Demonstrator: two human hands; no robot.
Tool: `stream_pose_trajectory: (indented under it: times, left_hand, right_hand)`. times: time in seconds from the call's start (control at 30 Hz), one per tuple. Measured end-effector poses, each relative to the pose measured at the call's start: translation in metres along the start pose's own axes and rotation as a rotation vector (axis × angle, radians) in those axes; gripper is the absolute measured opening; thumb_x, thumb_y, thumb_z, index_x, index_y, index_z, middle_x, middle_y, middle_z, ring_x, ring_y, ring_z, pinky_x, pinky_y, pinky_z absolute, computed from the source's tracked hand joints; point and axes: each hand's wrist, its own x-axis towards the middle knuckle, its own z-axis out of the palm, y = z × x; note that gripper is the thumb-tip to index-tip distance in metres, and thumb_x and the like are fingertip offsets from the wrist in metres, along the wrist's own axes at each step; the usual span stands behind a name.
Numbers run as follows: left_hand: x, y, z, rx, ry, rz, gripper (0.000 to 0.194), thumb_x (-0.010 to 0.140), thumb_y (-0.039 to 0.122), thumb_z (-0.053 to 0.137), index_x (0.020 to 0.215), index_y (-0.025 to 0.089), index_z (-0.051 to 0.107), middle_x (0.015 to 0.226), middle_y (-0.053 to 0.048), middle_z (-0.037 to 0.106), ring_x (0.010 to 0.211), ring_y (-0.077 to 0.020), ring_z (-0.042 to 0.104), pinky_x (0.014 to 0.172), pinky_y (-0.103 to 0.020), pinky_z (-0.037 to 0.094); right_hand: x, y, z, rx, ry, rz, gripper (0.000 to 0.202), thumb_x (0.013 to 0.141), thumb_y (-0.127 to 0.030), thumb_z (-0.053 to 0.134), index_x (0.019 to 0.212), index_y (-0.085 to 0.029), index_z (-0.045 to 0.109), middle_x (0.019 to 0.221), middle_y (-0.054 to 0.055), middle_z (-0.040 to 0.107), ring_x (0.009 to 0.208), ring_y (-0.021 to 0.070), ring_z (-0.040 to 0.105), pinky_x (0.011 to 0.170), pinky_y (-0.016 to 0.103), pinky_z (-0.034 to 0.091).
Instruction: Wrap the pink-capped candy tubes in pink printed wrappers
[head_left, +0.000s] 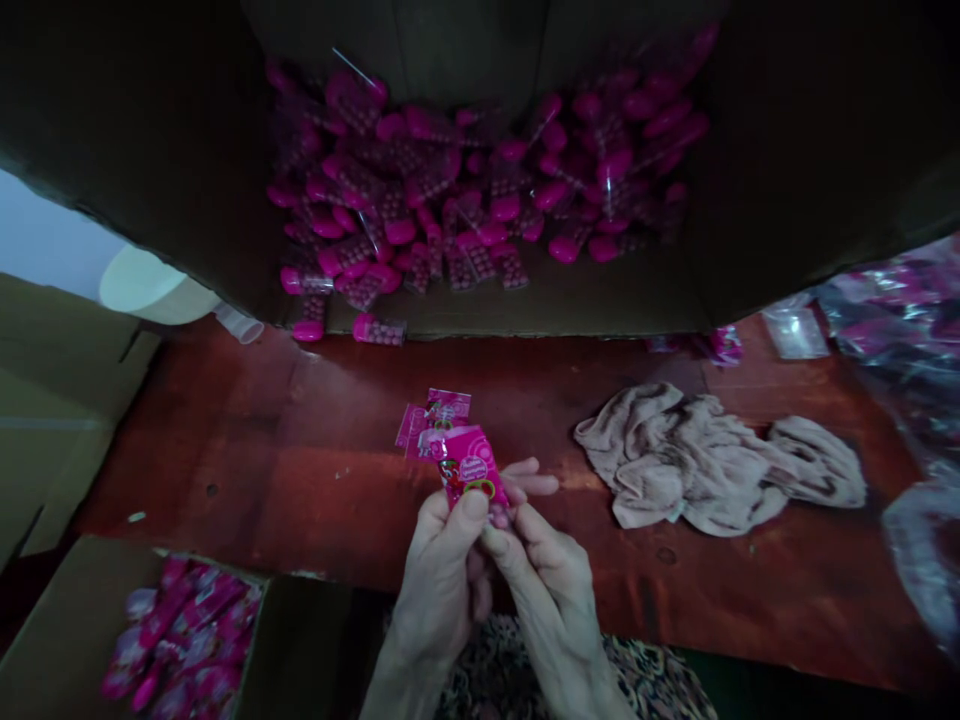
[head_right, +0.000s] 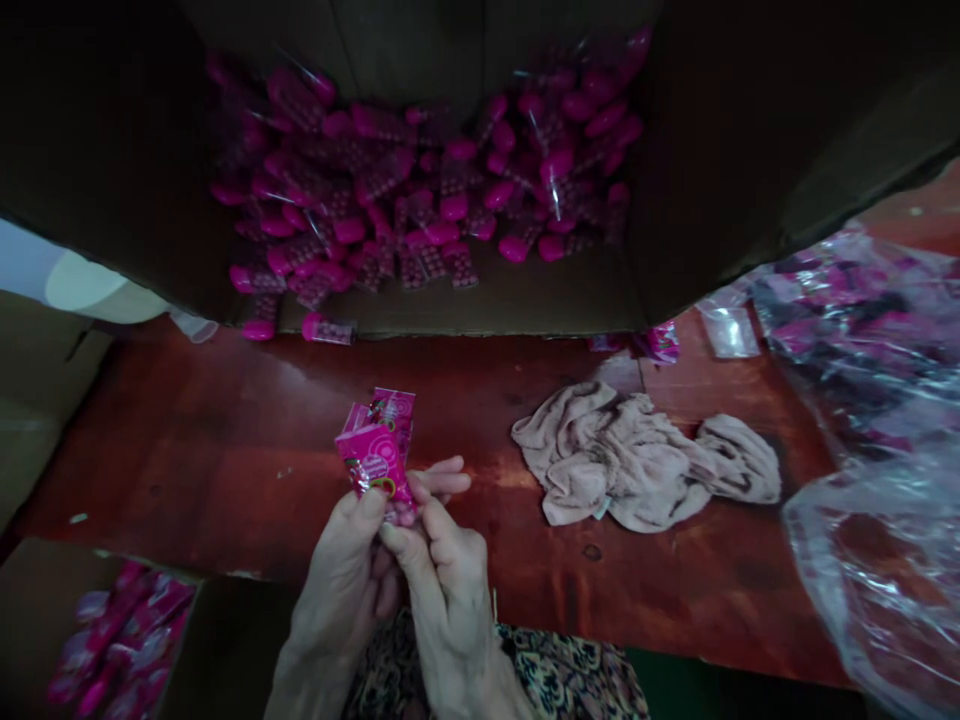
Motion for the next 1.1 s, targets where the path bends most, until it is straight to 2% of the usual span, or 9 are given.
stream_pose_trajectory:
  times: [0.13, 0.27, 0.5, 0.67, 0.77, 0.87, 0.93, 1.0, 1.1]
  left_hand:
    - [0.001, -0.005, -0.002, -0.004, -0.008, 0.013, 0.033, 0.082, 0.04, 0.051, 0.086, 0.012, 0.068, 0.101, -0.013, 0.067, 0.034, 0.002, 0.024, 0.026, -0.011, 0.025]
    - [0.004, -0.007, -0.005, 0.014, -0.05, 0.009, 0.036, 0.082, 0.042, 0.049, 0.091, 0.012, 0.069, 0.101, -0.012, 0.066, 0.036, 0.0003, 0.024, 0.027, -0.012, 0.03]
    - [0.002, -0.005, 0.001, 0.031, -0.053, 0.022, 0.036, 0.081, 0.041, 0.051, 0.09, 0.012, 0.07, 0.09, -0.012, 0.068, 0.038, -0.0011, 0.024, 0.028, -0.012, 0.025]
    - [0.0, -0.006, -0.003, 0.015, -0.093, 0.01, 0.035, 0.081, 0.04, 0.051, 0.094, 0.013, 0.069, 0.076, -0.008, 0.066, 0.039, -0.0028, 0.023, 0.03, -0.013, 0.028]
    - [0.0, -0.003, -0.008, -0.047, -0.117, 0.055, 0.038, 0.082, 0.043, 0.049, 0.104, 0.016, 0.065, 0.08, -0.008, 0.066, 0.039, -0.0049, 0.033, 0.031, -0.017, 0.035]
    - [0.004, 0.003, -0.012, -0.036, -0.057, 0.19, 0.03, 0.081, 0.037, 0.053, 0.097, 0.016, 0.066, 0.086, -0.008, 0.068, 0.049, -0.009, 0.049, 0.04, -0.02, 0.042]
    - [0.006, 0.005, -0.014, 0.008, 0.027, 0.275, 0.021, 0.078, 0.03, 0.058, 0.088, 0.015, 0.068, 0.085, -0.007, 0.069, 0.058, -0.011, 0.056, 0.052, -0.022, 0.047]
    - [0.007, 0.005, -0.014, 0.028, 0.079, 0.315, 0.018, 0.076, 0.028, 0.061, 0.086, 0.014, 0.068, 0.08, -0.006, 0.068, 0.063, -0.0116, 0.058, 0.059, -0.022, 0.048]
    - [0.006, 0.004, -0.015, -0.013, 0.073, 0.288, 0.019, 0.078, 0.029, 0.059, 0.089, 0.015, 0.067, 0.067, -0.002, 0.065, 0.051, -0.0089, 0.054, 0.048, -0.02, 0.044]
  right_hand:
    - [0.004, 0.004, -0.001, 0.055, -0.029, 0.048, 0.022, 0.085, -0.033, 0.053, 0.096, -0.016, 0.061, 0.053, -0.004, 0.055, 0.04, 0.0073, 0.05, 0.036, 0.014, 0.04]
    - [0.005, 0.004, -0.002, 0.129, -0.048, 0.117, 0.022, 0.085, -0.034, 0.053, 0.079, -0.015, 0.06, 0.05, -0.004, 0.053, 0.035, 0.0052, 0.047, 0.034, 0.013, 0.039]
    - [0.003, 0.0, -0.001, 0.143, 0.02, 0.123, 0.028, 0.083, -0.037, 0.054, 0.067, -0.014, 0.058, 0.05, -0.004, 0.053, 0.036, 0.0053, 0.046, 0.034, 0.014, 0.039]
    - [0.002, -0.001, -0.006, 0.102, -0.052, 0.136, 0.026, 0.085, -0.037, 0.052, 0.076, -0.015, 0.06, 0.053, -0.004, 0.054, 0.039, 0.0062, 0.048, 0.037, 0.016, 0.04]
    - [0.001, -0.003, -0.011, 0.012, -0.142, 0.139, 0.026, 0.088, -0.037, 0.048, 0.076, -0.015, 0.058, 0.055, -0.004, 0.054, 0.039, 0.0058, 0.049, 0.039, 0.016, 0.039]
    - [0.001, -0.004, -0.015, -0.095, -0.201, 0.129, 0.028, 0.089, -0.036, 0.046, 0.073, -0.015, 0.057, 0.057, -0.003, 0.055, 0.042, 0.0054, 0.049, 0.042, 0.016, 0.039]
    - [0.001, -0.006, -0.015, -0.147, -0.167, 0.104, 0.02, 0.087, -0.034, 0.051, 0.085, -0.016, 0.059, 0.065, -0.001, 0.06, 0.049, 0.0072, 0.053, 0.045, 0.017, 0.042]
    - [0.002, -0.007, -0.014, -0.176, -0.115, 0.058, 0.024, 0.085, -0.033, 0.055, 0.102, -0.018, 0.059, 0.08, 0.002, 0.064, 0.058, 0.0091, 0.056, 0.049, 0.018, 0.045]
    - [0.001, -0.007, -0.01, -0.159, -0.13, 0.008, 0.027, 0.086, -0.03, 0.051, 0.108, -0.017, 0.06, 0.079, 0.003, 0.064, 0.059, 0.0099, 0.058, 0.052, 0.02, 0.049]
